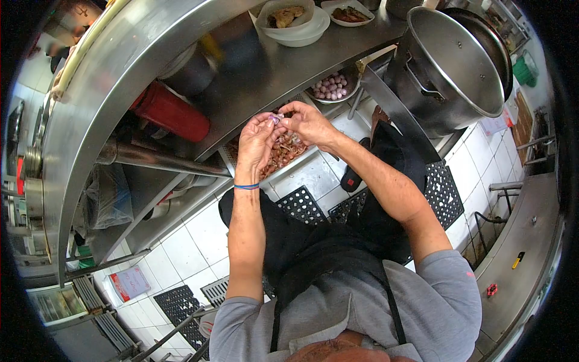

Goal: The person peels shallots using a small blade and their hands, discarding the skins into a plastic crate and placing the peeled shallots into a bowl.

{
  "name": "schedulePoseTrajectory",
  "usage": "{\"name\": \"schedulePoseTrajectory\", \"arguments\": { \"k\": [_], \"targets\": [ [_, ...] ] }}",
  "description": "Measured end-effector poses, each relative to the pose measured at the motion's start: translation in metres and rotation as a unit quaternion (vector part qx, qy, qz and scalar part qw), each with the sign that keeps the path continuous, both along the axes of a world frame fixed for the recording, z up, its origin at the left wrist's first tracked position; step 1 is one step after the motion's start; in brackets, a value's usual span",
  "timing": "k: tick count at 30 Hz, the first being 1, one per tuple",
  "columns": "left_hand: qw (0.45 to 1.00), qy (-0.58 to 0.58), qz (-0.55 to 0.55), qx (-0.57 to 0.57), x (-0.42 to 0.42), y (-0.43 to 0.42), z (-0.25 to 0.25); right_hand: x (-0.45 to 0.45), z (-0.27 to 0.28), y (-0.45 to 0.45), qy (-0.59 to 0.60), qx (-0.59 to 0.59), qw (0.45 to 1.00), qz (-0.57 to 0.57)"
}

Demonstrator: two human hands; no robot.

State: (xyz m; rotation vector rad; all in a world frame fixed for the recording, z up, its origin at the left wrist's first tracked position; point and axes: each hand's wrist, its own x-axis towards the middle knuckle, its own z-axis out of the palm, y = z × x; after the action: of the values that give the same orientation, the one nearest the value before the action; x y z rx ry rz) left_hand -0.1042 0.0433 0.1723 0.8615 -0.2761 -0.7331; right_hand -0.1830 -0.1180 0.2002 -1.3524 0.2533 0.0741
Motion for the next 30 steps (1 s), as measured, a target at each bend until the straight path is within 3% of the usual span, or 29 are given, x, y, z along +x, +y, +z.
{"name": "schedulePoseTrajectory", "arguments": {
  "k": [17, 20, 30],
  "targets": [
    [0.999, -0.014, 0.034, -0.006, -0.001, -0.005, -0.01, 0.005, -0.018, 0.012, -0.101, -0.081, 0.992, -0.01],
    [0.999, -0.018, 0.036, 0.003, 0.0, -0.006, -0.018, 0.003, -0.012, 0.011, -0.068, -0.128, 0.989, -0.018],
    [0.999, -0.018, 0.032, 0.001, -0.01, -0.01, -0.011, 0.003, 0.006, 0.01, -0.035, -0.024, 0.999, -0.023]
  ]
}}
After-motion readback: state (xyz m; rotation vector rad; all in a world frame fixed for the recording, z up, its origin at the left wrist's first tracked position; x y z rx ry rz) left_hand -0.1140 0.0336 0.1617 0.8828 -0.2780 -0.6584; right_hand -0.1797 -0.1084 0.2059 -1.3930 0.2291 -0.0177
